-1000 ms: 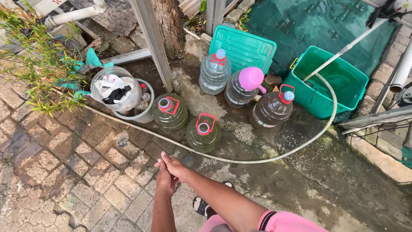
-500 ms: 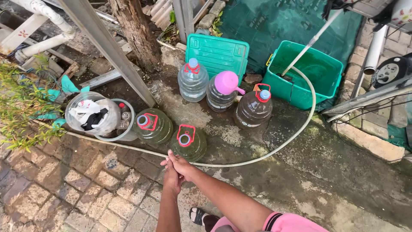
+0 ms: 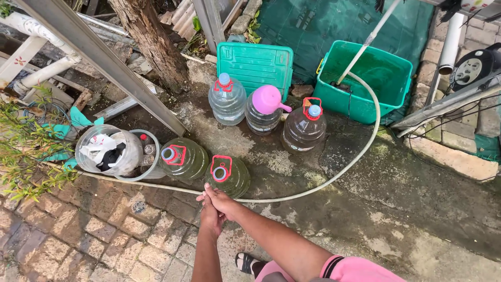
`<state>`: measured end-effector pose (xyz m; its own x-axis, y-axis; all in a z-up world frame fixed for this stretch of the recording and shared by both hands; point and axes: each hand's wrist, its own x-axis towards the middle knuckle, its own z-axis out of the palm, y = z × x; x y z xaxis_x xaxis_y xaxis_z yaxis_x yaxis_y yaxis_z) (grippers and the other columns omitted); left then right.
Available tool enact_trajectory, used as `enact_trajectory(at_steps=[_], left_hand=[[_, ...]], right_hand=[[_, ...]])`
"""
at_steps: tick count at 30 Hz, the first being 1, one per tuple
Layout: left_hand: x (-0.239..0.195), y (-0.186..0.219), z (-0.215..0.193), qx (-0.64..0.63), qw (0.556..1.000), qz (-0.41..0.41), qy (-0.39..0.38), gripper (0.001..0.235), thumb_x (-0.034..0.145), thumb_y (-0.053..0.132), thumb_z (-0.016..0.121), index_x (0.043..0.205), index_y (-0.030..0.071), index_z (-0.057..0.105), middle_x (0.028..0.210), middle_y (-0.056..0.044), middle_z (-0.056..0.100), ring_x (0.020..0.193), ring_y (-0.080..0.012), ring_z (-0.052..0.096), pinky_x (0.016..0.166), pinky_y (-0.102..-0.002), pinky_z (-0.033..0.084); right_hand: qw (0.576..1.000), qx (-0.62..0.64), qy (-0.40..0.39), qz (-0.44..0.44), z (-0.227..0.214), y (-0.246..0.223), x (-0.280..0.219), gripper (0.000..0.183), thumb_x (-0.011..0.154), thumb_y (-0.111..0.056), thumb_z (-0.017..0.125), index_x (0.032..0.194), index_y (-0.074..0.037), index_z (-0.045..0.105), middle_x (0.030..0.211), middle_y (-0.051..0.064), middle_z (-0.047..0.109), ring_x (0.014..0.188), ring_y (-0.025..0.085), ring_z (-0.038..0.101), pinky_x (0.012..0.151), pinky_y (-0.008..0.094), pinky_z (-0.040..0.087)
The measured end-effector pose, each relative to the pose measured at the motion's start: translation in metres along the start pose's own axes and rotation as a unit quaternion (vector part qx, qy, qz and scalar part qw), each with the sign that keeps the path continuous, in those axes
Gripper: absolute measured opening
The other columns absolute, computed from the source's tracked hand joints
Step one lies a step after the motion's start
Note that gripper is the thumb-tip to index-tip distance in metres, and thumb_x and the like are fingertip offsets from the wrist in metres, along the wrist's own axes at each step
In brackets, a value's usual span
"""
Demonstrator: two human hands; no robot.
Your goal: Inspecting and checking the water flow and pipe connections in a hydroponic greenhouse setup.
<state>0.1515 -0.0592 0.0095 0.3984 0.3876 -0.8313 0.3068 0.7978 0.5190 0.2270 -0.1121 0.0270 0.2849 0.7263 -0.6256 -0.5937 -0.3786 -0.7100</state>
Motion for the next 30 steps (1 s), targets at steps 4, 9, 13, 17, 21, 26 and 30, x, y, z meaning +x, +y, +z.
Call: enact_trajectory(at_steps=[4, 9, 13, 17, 21, 26, 30], left_hand=[[-0.013, 0.014, 0.020, 0.026, 1.000, 0.010, -0.006, 0.064, 0.096, 0.069, 0.038, 0.132, 0.022, 0.060, 0.104, -0.003, 0.069, 0.080, -0.0176, 0.063, 0.065, -0.040, 0.051], [0.037, -0.005, 0.051, 0.092, 0.994, -0.036, -0.049, 0.071, 0.098, 0.069, 0.033, 0.133, 0.012, 0.058, 0.112, -0.013, 0.070, 0.089, -0.0276, 0.070, 0.069, -0.044, 0.057], [0.104, -0.050, 0.104, 0.204, 0.973, 0.009, -0.103, 0.092, 0.103, 0.077, 0.033, 0.137, -0.002, 0.065, 0.112, -0.020, 0.069, 0.089, -0.0287, 0.061, 0.069, -0.047, 0.048], [0.079, -0.050, 0.189, 0.321, 0.942, 0.001, -0.099, 0.090, 0.088, 0.079, 0.025, 0.155, 0.021, 0.043, 0.151, -0.003, 0.054, 0.130, -0.0270, 0.054, 0.097, -0.052, 0.044], [0.159, -0.095, 0.253, 0.252, 0.953, -0.012, -0.166, 0.097, 0.090, 0.083, 0.023, 0.156, 0.015, 0.042, 0.156, -0.009, 0.053, 0.132, -0.0292, 0.055, 0.097, -0.047, 0.043], [0.212, -0.184, 0.375, 0.152, 0.968, -0.042, -0.193, 0.099, 0.089, 0.083, 0.027, 0.153, 0.010, 0.047, 0.150, -0.013, 0.059, 0.128, -0.0320, 0.061, 0.093, -0.044, 0.048], [0.228, -0.267, 0.466, 0.149, 0.963, -0.123, -0.190, 0.100, 0.088, 0.085, 0.024, 0.152, 0.011, 0.047, 0.147, -0.013, 0.062, 0.124, -0.0327, 0.064, 0.089, -0.043, 0.046]], right_hand=[[0.999, -0.032, 0.004, 0.031, -0.011, -0.028, -0.022, 0.074, 0.095, -0.078, 0.031, 0.135, -0.028, 0.067, 0.100, 0.005, 0.064, 0.075, 0.016, 0.059, 0.059, 0.037, 0.052], [0.995, 0.058, 0.053, 0.064, -0.052, -0.030, -0.024, 0.073, 0.090, -0.076, 0.038, 0.157, -0.045, 0.033, 0.104, 0.002, 0.066, 0.068, 0.015, 0.062, 0.059, 0.036, 0.052], [0.984, 0.118, 0.134, -0.015, -0.144, 0.021, 0.013, 0.075, 0.095, -0.080, 0.044, 0.161, -0.045, 0.036, 0.100, 0.012, 0.054, 0.060, 0.018, 0.040, 0.050, 0.035, 0.034], [0.922, 0.147, 0.357, -0.014, -0.254, 0.006, -0.006, 0.079, 0.089, -0.079, 0.041, 0.152, -0.032, 0.044, 0.123, -0.002, 0.059, 0.094, 0.020, 0.056, 0.076, 0.048, 0.049], [0.857, 0.242, 0.453, -0.041, -0.404, 0.021, -0.006, 0.077, 0.091, -0.079, 0.039, 0.143, -0.023, 0.052, 0.114, 0.005, 0.061, 0.092, 0.023, 0.057, 0.075, 0.047, 0.048], [0.809, 0.322, 0.491, -0.022, -0.573, 0.059, -0.005, 0.075, 0.093, -0.077, 0.039, 0.135, -0.017, 0.056, 0.110, 0.008, 0.065, 0.087, 0.023, 0.060, 0.069, 0.045, 0.048], [0.796, 0.328, 0.507, 0.035, -0.707, 0.105, -0.030, 0.070, 0.093, -0.077, 0.040, 0.128, -0.020, 0.060, 0.108, 0.008, 0.065, 0.083, 0.023, 0.056, 0.067, 0.045, 0.047]])
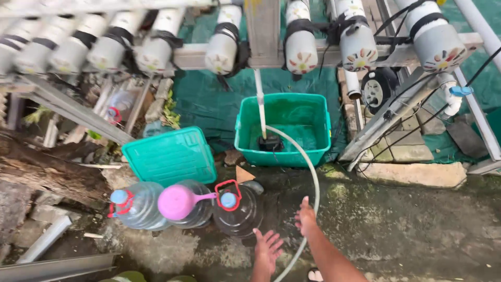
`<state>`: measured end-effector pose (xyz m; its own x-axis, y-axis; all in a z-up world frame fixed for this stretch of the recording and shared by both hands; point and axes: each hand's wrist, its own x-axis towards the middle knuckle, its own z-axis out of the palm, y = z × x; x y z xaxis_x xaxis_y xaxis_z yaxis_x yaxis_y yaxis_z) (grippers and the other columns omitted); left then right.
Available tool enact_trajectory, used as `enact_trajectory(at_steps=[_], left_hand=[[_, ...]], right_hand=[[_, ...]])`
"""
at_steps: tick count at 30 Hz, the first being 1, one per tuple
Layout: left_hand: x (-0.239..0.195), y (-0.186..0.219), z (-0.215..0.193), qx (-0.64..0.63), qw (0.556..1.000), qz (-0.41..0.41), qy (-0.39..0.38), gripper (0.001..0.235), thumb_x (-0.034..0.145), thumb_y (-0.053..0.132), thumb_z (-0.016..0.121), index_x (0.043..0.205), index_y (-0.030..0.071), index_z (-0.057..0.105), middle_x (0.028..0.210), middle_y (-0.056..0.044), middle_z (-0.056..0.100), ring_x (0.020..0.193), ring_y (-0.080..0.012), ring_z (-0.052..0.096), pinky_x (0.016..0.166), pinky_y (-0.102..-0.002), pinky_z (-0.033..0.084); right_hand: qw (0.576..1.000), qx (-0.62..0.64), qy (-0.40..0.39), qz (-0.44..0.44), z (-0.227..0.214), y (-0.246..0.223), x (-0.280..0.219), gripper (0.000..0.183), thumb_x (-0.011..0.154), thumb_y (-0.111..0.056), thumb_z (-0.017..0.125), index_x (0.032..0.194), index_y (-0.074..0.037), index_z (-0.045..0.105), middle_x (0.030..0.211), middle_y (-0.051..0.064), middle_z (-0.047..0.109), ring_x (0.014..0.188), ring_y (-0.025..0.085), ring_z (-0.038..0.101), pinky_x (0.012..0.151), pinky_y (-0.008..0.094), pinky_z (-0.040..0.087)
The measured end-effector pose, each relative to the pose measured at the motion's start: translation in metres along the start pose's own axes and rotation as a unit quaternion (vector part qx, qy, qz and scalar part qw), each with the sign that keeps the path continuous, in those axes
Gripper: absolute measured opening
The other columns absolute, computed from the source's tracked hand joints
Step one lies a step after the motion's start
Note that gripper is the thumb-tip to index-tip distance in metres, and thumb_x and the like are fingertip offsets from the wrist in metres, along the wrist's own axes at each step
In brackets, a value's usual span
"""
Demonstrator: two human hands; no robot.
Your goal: Inspecting and checking the water flow and pipe connections in a hydroponic greenhouse setup.
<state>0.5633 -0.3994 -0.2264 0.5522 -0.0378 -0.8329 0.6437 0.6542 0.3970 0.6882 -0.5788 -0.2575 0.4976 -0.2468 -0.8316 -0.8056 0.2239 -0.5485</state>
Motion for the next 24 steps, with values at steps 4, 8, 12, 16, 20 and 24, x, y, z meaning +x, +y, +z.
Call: enact_trajectory(at_steps=[4, 8, 12, 16, 20, 24], left_hand=[[0.015, -0.012, 0.073, 0.022, 0.999, -0.030, 0.011, 0.100, 0.088, 0.083, 0.023, 0.151, 0.010, 0.049, 0.147, -0.012, 0.063, 0.124, -0.0293, 0.064, 0.094, -0.043, 0.047], [0.018, 0.002, 0.099, 0.037, 0.998, -0.027, 0.036, 0.099, 0.091, 0.083, 0.021, 0.152, 0.008, 0.047, 0.148, -0.014, 0.061, 0.129, -0.0299, 0.061, 0.103, -0.044, 0.044], [0.020, 0.020, 0.099, 0.038, 0.996, 0.006, 0.079, 0.100, 0.091, 0.082, 0.020, 0.151, 0.006, 0.047, 0.148, -0.016, 0.061, 0.130, -0.0311, 0.060, 0.106, -0.048, 0.044], [0.012, 0.033, 0.102, 0.050, 0.994, 0.010, 0.094, 0.101, 0.090, 0.083, 0.019, 0.152, 0.007, 0.046, 0.148, -0.015, 0.060, 0.130, -0.0301, 0.060, 0.108, -0.047, 0.042], [0.000, 0.039, 0.110, 0.055, 0.992, 0.005, 0.111, 0.103, 0.090, 0.084, 0.018, 0.151, 0.007, 0.048, 0.146, -0.015, 0.062, 0.129, -0.0296, 0.061, 0.107, -0.047, 0.043], [-0.009, 0.030, 0.106, 0.046, 0.991, 0.000, 0.127, 0.101, 0.091, 0.083, 0.019, 0.150, 0.008, 0.050, 0.143, -0.015, 0.064, 0.126, -0.0301, 0.063, 0.105, -0.048, 0.046]], right_hand=[[0.999, 0.001, 0.048, 0.009, -0.068, -0.037, 0.077, 0.072, 0.096, -0.075, 0.041, 0.123, -0.012, 0.063, 0.106, 0.010, 0.064, 0.082, 0.022, 0.058, 0.067, 0.045, 0.047], [0.999, 0.014, 0.039, 0.015, -0.090, -0.063, 0.098, 0.066, 0.098, -0.070, 0.046, 0.122, -0.010, 0.062, 0.104, 0.008, 0.062, 0.083, 0.021, 0.055, 0.069, 0.045, 0.047], [0.999, 0.025, 0.023, 0.028, -0.082, -0.066, 0.093, 0.063, 0.098, -0.068, 0.046, 0.120, -0.011, 0.062, 0.104, 0.007, 0.062, 0.085, 0.022, 0.055, 0.072, 0.047, 0.049], [1.000, 0.006, -0.001, 0.026, -0.068, -0.071, 0.074, 0.064, 0.098, -0.070, 0.045, 0.120, -0.013, 0.064, 0.104, 0.007, 0.059, 0.085, 0.020, 0.055, 0.072, 0.046, 0.047], [0.999, -0.015, -0.014, 0.048, -0.065, -0.081, 0.056, 0.062, 0.098, -0.068, 0.046, 0.120, -0.013, 0.063, 0.104, 0.007, 0.061, 0.084, 0.022, 0.055, 0.071, 0.046, 0.048], [0.999, -0.025, -0.011, 0.045, -0.062, -0.085, 0.041, 0.061, 0.099, -0.067, 0.047, 0.120, -0.012, 0.063, 0.102, 0.007, 0.058, 0.083, 0.021, 0.055, 0.070, 0.045, 0.048]])
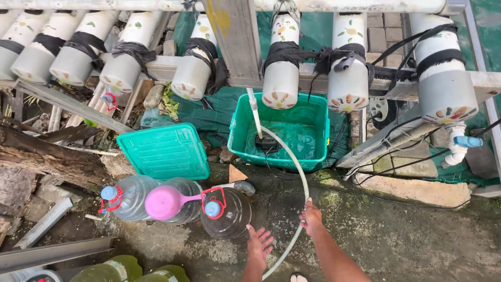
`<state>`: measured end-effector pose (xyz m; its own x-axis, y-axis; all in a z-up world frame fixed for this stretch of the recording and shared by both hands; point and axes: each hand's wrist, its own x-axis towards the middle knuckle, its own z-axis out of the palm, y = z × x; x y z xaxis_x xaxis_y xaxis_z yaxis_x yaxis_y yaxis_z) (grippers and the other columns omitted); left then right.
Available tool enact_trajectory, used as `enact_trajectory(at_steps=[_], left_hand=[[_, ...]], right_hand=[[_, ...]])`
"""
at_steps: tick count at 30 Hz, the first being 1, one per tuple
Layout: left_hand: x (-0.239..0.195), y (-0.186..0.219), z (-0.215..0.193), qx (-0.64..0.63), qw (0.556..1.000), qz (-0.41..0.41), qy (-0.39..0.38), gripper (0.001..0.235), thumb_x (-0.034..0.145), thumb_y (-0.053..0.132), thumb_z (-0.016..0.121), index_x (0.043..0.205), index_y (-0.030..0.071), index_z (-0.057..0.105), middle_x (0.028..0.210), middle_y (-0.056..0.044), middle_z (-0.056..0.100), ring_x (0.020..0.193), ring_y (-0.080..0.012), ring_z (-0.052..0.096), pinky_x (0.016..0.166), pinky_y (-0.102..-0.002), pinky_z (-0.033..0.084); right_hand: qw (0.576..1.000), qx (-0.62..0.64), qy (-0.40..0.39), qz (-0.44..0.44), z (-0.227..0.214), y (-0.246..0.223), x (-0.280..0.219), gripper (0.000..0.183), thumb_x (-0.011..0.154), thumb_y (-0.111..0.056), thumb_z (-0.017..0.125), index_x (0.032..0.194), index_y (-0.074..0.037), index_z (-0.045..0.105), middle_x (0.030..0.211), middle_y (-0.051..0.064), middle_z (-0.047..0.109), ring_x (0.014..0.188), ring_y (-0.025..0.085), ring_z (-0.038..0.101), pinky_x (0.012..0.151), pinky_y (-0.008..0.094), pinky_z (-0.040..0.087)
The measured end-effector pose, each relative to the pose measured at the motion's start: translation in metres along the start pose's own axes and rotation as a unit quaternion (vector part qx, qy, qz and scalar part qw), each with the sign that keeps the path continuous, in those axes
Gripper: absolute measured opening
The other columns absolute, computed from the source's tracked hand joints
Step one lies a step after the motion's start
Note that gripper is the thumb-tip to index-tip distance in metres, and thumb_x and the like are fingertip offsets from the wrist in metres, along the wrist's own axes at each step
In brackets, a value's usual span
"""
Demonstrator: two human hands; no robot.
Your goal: Inspecting and checking the water flow and pipe connections in a hydroponic greenhouse setup.
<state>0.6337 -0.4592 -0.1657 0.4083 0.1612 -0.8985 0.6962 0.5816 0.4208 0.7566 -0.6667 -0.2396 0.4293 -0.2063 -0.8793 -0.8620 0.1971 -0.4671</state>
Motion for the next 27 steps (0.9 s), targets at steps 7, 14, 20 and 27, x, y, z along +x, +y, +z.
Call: enact_trajectory(at_steps=[7, 14, 20, 27], left_hand=[[-0.008, -0.026, -0.030, -0.026, 0.999, -0.007, 0.018, 0.100, 0.088, 0.084, 0.023, 0.146, 0.010, 0.056, 0.139, -0.012, 0.067, 0.118, -0.0272, 0.066, 0.095, -0.043, 0.046], [-0.040, -0.016, -0.064, -0.054, 0.996, 0.005, 0.066, 0.099, 0.090, 0.084, 0.022, 0.145, 0.010, 0.056, 0.136, -0.011, 0.068, 0.118, -0.0265, 0.065, 0.094, -0.043, 0.049], [-0.059, -0.021, -0.090, -0.066, 0.994, 0.018, 0.090, 0.096, 0.092, 0.082, 0.020, 0.145, 0.011, 0.056, 0.140, -0.011, 0.067, 0.120, -0.0263, 0.065, 0.101, -0.045, 0.048], [-0.061, -0.039, -0.116, -0.082, 0.992, 0.020, 0.091, 0.090, 0.096, 0.077, 0.018, 0.147, 0.012, 0.054, 0.142, -0.010, 0.066, 0.123, -0.0267, 0.064, 0.103, -0.046, 0.046]], right_hand=[[0.999, -0.049, 0.004, -0.008, 0.012, 0.014, -0.033, 0.060, 0.098, -0.065, 0.047, 0.121, -0.012, 0.061, 0.099, 0.007, 0.060, 0.078, 0.022, 0.059, 0.065, 0.043, 0.049], [0.995, -0.093, -0.028, -0.007, 0.041, 0.031, -0.069, 0.059, 0.098, -0.065, 0.048, 0.130, -0.016, 0.056, 0.102, 0.008, 0.058, 0.081, 0.022, 0.059, 0.067, 0.043, 0.049], [0.989, -0.136, -0.056, -0.012, 0.067, 0.039, -0.093, 0.060, 0.099, -0.066, 0.045, 0.129, -0.016, 0.057, 0.106, 0.008, 0.059, 0.085, 0.022, 0.059, 0.072, 0.044, 0.051], [0.985, -0.158, -0.068, -0.028, 0.070, 0.054, -0.106, 0.062, 0.099, -0.067, 0.045, 0.125, -0.013, 0.059, 0.104, 0.006, 0.059, 0.085, 0.022, 0.060, 0.073, 0.045, 0.051]])
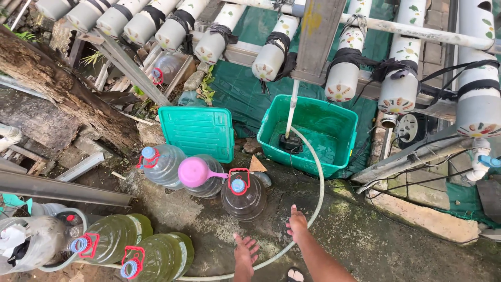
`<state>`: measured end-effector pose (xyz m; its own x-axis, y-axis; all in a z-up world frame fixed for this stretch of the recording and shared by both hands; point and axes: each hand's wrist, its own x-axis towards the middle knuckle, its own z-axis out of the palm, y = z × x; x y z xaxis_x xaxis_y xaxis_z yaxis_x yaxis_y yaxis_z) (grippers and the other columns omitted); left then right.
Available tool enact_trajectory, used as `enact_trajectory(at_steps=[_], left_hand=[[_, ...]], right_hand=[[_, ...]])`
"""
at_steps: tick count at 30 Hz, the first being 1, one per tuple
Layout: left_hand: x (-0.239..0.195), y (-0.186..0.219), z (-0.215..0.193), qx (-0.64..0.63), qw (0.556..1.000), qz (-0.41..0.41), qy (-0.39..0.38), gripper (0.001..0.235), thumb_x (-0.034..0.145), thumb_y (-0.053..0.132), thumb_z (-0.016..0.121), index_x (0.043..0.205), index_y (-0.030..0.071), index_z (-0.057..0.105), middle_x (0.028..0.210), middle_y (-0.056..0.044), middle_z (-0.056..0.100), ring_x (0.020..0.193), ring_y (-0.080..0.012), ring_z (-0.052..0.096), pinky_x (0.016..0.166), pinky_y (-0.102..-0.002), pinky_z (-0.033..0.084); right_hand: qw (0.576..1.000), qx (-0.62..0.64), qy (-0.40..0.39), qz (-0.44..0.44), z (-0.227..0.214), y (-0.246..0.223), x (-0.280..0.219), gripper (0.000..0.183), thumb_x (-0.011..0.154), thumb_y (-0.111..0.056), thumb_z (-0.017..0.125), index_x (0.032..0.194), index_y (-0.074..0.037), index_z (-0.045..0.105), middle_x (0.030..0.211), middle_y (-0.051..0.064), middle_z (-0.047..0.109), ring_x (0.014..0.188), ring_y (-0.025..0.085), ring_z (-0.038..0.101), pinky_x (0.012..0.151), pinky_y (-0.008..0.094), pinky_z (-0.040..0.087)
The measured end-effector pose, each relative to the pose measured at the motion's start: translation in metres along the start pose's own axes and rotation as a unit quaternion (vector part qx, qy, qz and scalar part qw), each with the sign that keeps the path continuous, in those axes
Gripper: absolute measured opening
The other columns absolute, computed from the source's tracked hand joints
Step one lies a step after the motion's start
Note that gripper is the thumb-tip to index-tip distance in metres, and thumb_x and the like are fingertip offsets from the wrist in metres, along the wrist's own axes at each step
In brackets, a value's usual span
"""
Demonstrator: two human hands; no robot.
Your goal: Inspecting and checking the water flow and pipe connections in a hydroponic greenhouse setup.
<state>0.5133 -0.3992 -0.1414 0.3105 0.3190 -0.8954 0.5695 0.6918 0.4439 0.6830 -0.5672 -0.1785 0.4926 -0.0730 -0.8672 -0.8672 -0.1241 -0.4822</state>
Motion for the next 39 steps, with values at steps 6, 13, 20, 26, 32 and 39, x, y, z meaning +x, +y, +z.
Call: enact_trajectory(at_steps=[6, 13, 20, 26, 32, 39], left_hand=[[-0.010, 0.002, 0.004, 0.005, 1.000, 0.002, 0.011, 0.091, 0.095, 0.079, 0.019, 0.145, 0.012, 0.056, 0.138, -0.009, 0.068, 0.119, -0.0256, 0.065, 0.099, -0.044, 0.048], [-0.013, -0.004, 0.008, -0.010, 1.000, -0.005, 0.005, 0.091, 0.095, 0.078, 0.021, 0.145, 0.011, 0.058, 0.138, -0.008, 0.068, 0.116, -0.0234, 0.066, 0.095, -0.042, 0.047], [-0.030, 0.019, 0.014, -0.023, 0.999, 0.025, 0.009, 0.087, 0.098, 0.074, 0.020, 0.146, 0.010, 0.056, 0.140, -0.011, 0.067, 0.119, -0.0237, 0.066, 0.096, -0.040, 0.050], [-0.041, 0.043, 0.009, -0.069, 0.994, 0.089, -0.009, 0.088, 0.099, 0.075, 0.027, 0.137, 0.006, 0.064, 0.134, -0.011, 0.068, 0.110, -0.0212, 0.063, 0.079, -0.035, 0.047], [-0.051, 0.045, -0.073, -0.204, 0.973, 0.100, -0.039, 0.086, 0.097, 0.075, 0.027, 0.135, 0.008, 0.065, 0.129, -0.005, 0.070, 0.105, -0.0226, 0.063, 0.070, -0.035, 0.049], [-0.066, 0.033, -0.239, -0.391, 0.917, 0.075, 0.006, 0.088, 0.095, 0.078, 0.028, 0.138, 0.009, 0.062, 0.131, -0.007, 0.066, 0.103, -0.0256, 0.060, 0.082, -0.044, 0.051]], right_hand=[[1.000, -0.009, 0.009, -0.006, -0.006, 0.006, -0.004, 0.064, 0.099, -0.068, 0.045, 0.129, -0.012, 0.058, 0.108, 0.009, 0.059, 0.086, 0.022, 0.061, 0.070, 0.044, 0.052], [0.999, -0.043, 0.028, 0.003, -0.005, -0.003, -0.020, 0.065, 0.100, -0.067, 0.043, 0.135, -0.014, 0.056, 0.118, 0.006, 0.062, 0.087, 0.022, 0.062, 0.070, 0.042, 0.051], [0.999, -0.020, 0.003, -0.025, 0.041, 0.007, -0.039, 0.061, 0.099, -0.065, 0.047, 0.131, -0.014, 0.058, 0.109, 0.008, 0.061, 0.082, 0.019, 0.060, 0.064, 0.038, 0.049], [0.993, 0.030, -0.074, -0.090, 0.120, 0.001, -0.145, 0.056, 0.098, -0.061, 0.050, 0.126, -0.012, 0.056, 0.106, 0.008, 0.063, 0.082, 0.020, 0.064, 0.061, 0.038, 0.053], [0.968, -0.097, -0.101, -0.209, 0.180, 0.039, -0.214, 0.058, 0.102, -0.058, 0.048, 0.118, -0.005, 0.065, 0.105, 0.017, 0.071, 0.081, 0.022, 0.067, 0.064, 0.040, 0.055], [0.911, -0.213, -0.166, -0.312, 0.304, 0.156, -0.239, 0.059, 0.100, -0.059, 0.050, 0.125, -0.008, 0.066, 0.115, 0.012, 0.069, 0.095, 0.024, 0.066, 0.079, 0.044, 0.055]])
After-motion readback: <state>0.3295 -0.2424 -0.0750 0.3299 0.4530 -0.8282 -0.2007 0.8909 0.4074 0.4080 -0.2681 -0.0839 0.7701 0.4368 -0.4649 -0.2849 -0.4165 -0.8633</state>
